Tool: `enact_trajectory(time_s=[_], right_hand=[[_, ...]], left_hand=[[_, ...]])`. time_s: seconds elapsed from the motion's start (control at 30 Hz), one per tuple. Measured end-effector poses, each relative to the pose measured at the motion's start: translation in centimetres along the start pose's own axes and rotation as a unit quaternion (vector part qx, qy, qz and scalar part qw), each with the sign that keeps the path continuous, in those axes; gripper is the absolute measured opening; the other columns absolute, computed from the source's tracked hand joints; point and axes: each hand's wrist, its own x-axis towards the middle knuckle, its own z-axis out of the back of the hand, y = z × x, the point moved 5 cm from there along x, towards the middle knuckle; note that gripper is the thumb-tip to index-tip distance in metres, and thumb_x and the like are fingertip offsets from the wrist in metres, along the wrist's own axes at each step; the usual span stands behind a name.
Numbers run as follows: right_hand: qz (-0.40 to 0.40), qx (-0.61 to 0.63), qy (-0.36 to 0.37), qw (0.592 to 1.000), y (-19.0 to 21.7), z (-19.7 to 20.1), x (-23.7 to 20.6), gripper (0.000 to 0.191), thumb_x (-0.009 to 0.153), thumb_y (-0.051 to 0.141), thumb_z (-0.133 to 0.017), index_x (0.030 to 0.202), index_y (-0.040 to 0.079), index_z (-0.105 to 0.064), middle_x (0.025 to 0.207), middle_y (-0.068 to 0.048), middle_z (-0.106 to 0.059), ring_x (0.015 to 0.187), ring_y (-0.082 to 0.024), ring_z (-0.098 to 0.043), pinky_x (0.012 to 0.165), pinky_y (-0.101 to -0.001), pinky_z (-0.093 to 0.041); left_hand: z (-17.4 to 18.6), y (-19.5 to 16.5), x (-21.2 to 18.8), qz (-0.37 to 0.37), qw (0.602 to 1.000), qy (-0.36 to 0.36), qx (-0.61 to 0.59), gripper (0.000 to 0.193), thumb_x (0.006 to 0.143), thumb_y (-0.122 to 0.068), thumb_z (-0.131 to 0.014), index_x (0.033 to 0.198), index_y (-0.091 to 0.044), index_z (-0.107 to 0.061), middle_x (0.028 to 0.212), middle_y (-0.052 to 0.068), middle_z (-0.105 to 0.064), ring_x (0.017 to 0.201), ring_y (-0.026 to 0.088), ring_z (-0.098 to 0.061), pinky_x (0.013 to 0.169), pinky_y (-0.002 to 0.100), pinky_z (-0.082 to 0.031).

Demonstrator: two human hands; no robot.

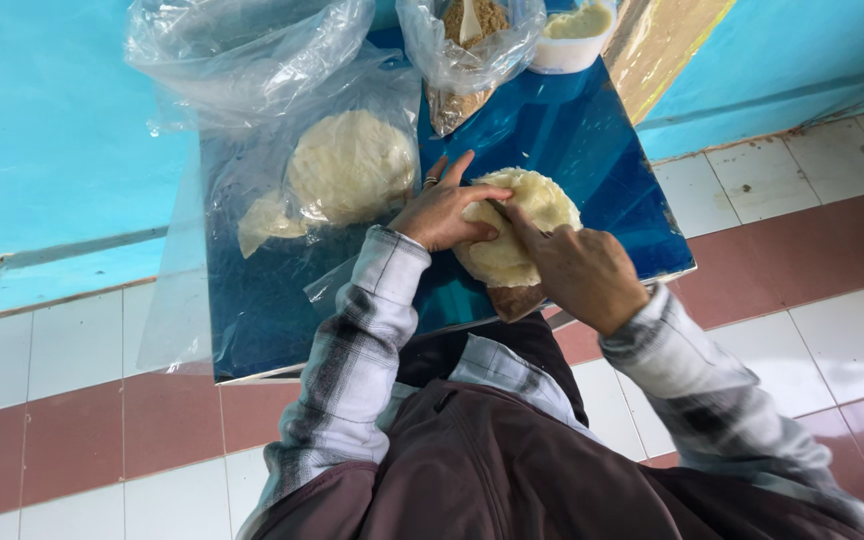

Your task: The person sits at a low table and cuts round white flatbread discs into halves with a knife, then peels and separates the layers of the cut pieces by hand and stacks them on the plastic-covered table.

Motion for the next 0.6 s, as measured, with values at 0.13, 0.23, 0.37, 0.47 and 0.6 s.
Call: enact_trajectory(time_s=[0.13,0.23,0.37,0.47,0.6], right_hand=[[-0.003,0.03,0.002,1.0,0.4,-0.8,1.2,0.083,0.081,0.018,-0.068,0.157,0.007,-0.039,0.063,-0.01,-0.067,0.053,-0.026,-0.069,0.046,-0.0364,-0.054],[0.013,0.02,0.02,1.0,-0.9,-0.3,0.0,0.079,0.084,0.018,-0.066,0.158,0.009,-0.038,0.063,-0.01,-0.066,0.049,-0.024,-0.067,0.043,-0.0362,-0.052],[0.004,-0.013,0.067,0.998,-1.7,0.7,-3.3,0.076,0.088,0.01,-0.062,0.16,0.015,-0.036,0.067,-0.01,-0.066,0.046,-0.019,-0.066,0.042,-0.034,-0.052],[-0.014,0.001,0.05,0.999,-1.2,0.8,-3.5,0.077,0.087,0.01,-0.061,0.16,0.015,-0.037,0.069,-0.011,-0.066,0.047,-0.02,-0.065,0.044,-0.0344,-0.052],[-0.033,0.005,0.034,0.999,-0.1,0.0,-2.2,0.077,0.085,0.015,-0.063,0.159,0.012,-0.038,0.07,-0.014,-0.066,0.048,-0.023,-0.066,0.043,-0.0353,-0.053]], left_hand=[[0.5,0.0,0.2,-0.016,1.0,-0.009,0.001,0.071,0.068,-0.05,-0.09,0.134,-0.053,-0.062,0.17,0.012,-0.014,0.155,0.048,-0.01,0.123,0.061,-0.017],[0.8,-0.4,0.3,-0.026,1.0,0.0,-0.007,0.07,0.07,-0.052,-0.09,0.135,-0.053,-0.062,0.169,0.015,-0.012,0.155,0.049,-0.009,0.125,0.059,-0.015],[0.5,-0.6,-0.1,0.015,0.999,0.029,-0.002,0.07,0.07,-0.051,-0.088,0.134,-0.055,-0.06,0.171,0.01,-0.011,0.156,0.047,-0.007,0.12,0.065,-0.013],[0.2,-0.6,-0.1,0.015,1.0,0.023,0.002,0.068,0.072,-0.051,-0.086,0.134,-0.056,-0.059,0.172,0.008,-0.012,0.156,0.045,-0.008,0.118,0.068,-0.012],[-0.2,-0.2,0.4,-0.033,0.999,-0.008,-0.007,0.065,0.075,-0.049,-0.086,0.134,-0.054,-0.06,0.172,0.011,-0.012,0.154,0.049,-0.01,0.121,0.061,-0.02]])
